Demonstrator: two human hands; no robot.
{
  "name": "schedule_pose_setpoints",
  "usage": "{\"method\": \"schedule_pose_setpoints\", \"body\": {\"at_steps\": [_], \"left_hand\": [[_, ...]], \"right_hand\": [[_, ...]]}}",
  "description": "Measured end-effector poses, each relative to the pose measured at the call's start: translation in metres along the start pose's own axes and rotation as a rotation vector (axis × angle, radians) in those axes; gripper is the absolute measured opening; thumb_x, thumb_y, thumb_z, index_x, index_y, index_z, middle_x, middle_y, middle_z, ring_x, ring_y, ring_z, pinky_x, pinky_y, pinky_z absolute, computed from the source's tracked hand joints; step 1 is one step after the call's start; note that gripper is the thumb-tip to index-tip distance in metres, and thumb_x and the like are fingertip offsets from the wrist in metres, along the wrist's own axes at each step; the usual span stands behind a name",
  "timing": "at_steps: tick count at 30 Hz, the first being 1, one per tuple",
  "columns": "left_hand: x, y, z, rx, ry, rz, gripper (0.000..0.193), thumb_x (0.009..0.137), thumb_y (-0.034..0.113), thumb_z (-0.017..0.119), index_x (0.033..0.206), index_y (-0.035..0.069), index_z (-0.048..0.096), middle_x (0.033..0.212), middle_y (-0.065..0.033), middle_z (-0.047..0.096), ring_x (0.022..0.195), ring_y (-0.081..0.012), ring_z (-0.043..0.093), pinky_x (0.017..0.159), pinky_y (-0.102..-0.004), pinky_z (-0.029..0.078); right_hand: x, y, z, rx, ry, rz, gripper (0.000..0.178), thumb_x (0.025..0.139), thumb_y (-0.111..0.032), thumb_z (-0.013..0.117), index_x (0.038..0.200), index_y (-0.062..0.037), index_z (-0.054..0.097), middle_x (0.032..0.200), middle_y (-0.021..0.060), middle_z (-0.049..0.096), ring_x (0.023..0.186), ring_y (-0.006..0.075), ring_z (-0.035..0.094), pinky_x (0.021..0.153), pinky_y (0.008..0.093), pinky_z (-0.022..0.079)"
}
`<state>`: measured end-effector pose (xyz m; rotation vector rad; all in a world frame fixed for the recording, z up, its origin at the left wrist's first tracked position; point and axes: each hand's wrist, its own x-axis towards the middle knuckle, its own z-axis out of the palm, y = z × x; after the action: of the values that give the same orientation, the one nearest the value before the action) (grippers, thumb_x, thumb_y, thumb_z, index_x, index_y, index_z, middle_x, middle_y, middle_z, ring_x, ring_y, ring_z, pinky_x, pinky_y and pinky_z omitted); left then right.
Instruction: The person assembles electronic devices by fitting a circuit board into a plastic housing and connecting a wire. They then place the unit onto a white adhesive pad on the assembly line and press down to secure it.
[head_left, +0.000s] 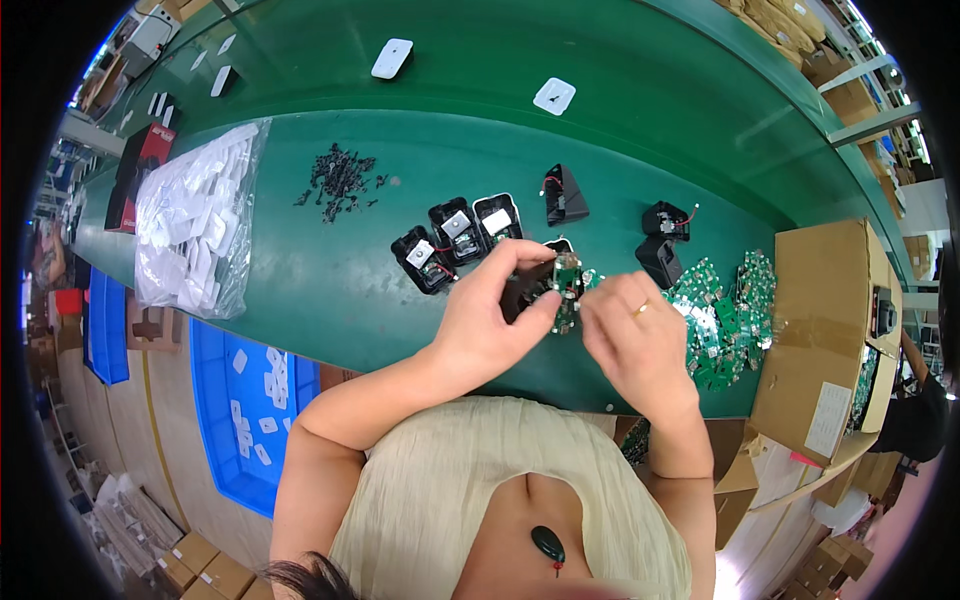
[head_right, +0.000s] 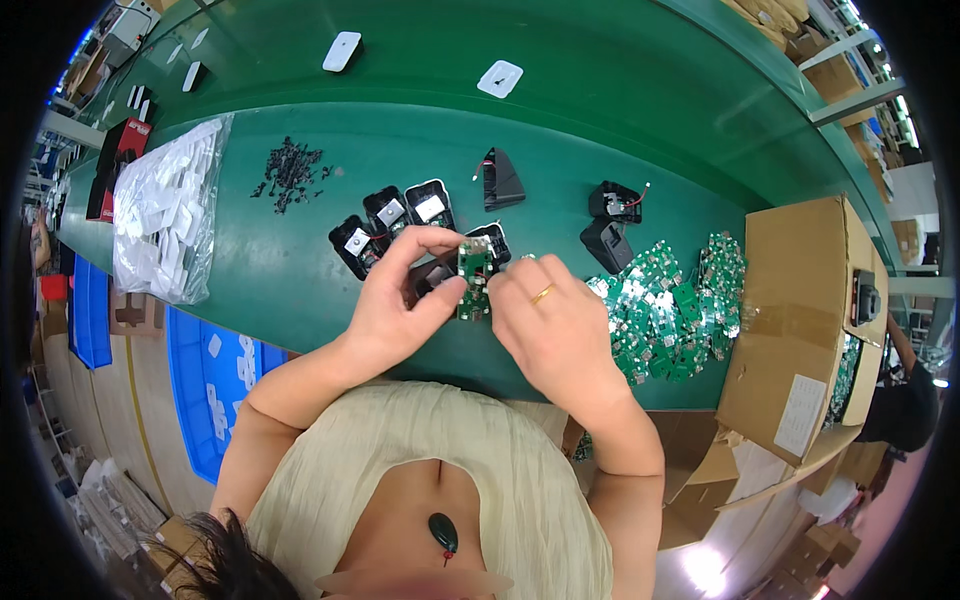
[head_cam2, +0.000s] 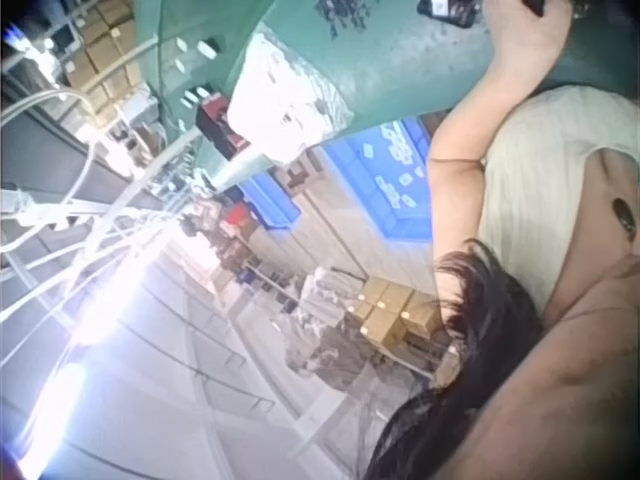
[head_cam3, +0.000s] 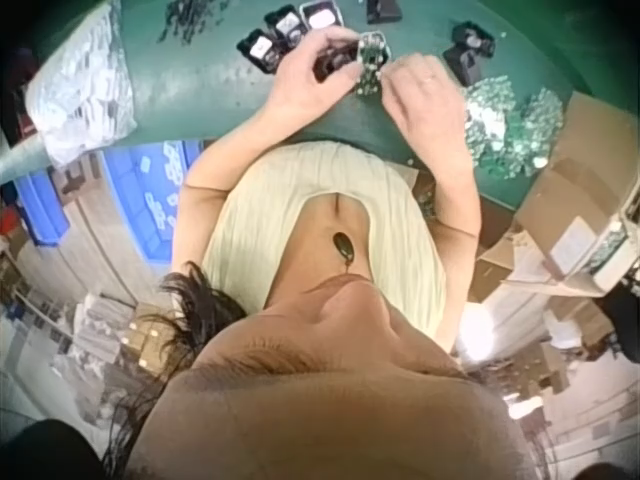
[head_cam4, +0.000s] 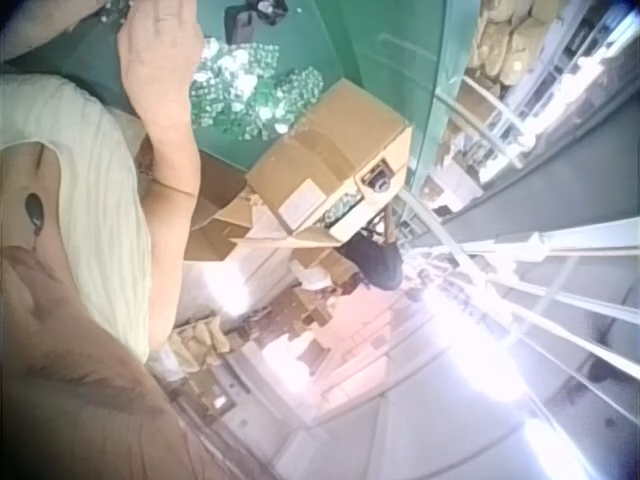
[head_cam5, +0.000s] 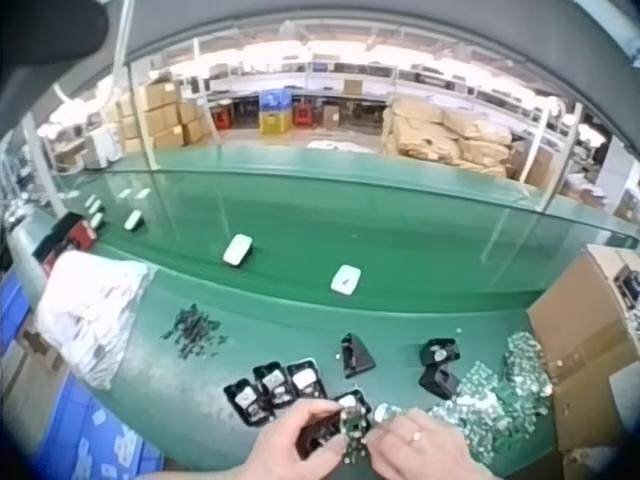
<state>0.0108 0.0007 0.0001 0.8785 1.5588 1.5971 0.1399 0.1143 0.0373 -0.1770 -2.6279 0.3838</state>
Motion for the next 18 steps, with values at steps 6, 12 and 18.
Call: {"method": "schedule_pose_setpoints", "body": {"at_steps": [6,12,18], "left_hand": [[-0.003,0.006,0.002,0.254,0.024,0.132,0.032,0.073,0.008,0.062,0.102,0.005,0.049,0.087,-0.0109,0.056,0.072,-0.0252,0.06,0.061,-0.0316,0.048],[-0.002,0.008,0.0,0.296,0.06,0.191,0.034,0.071,0.008,0.063,0.102,0.004,0.05,0.085,-0.0105,0.054,0.067,-0.0261,0.059,0.057,-0.0326,0.048],[-0.002,0.011,0.0,0.404,0.096,0.315,0.035,0.07,0.008,0.063,0.101,0.002,0.05,0.084,-0.0106,0.054,0.063,-0.0266,0.059,0.052,-0.0326,0.048]], "right_hand": [[0.002,-0.002,0.002,0.144,0.008,0.002,0.021,0.063,0.001,0.066,0.08,-0.0041,0.054,0.078,0.0053,0.053,0.063,0.0189,0.054,0.048,0.0282,0.044],[0.001,-0.003,0.009,0.326,0.089,0.198,0.021,0.063,0.009,0.062,0.079,-0.001,0.052,0.074,0.008,0.054,0.056,0.0204,0.056,0.047,0.0291,0.045],[0.002,-0.003,0.01,0.163,0.07,0.111,0.022,0.062,0.007,0.063,0.079,-0.0013,0.052,0.077,0.0083,0.054,0.064,0.0232,0.057,0.052,0.0309,0.047]]}}
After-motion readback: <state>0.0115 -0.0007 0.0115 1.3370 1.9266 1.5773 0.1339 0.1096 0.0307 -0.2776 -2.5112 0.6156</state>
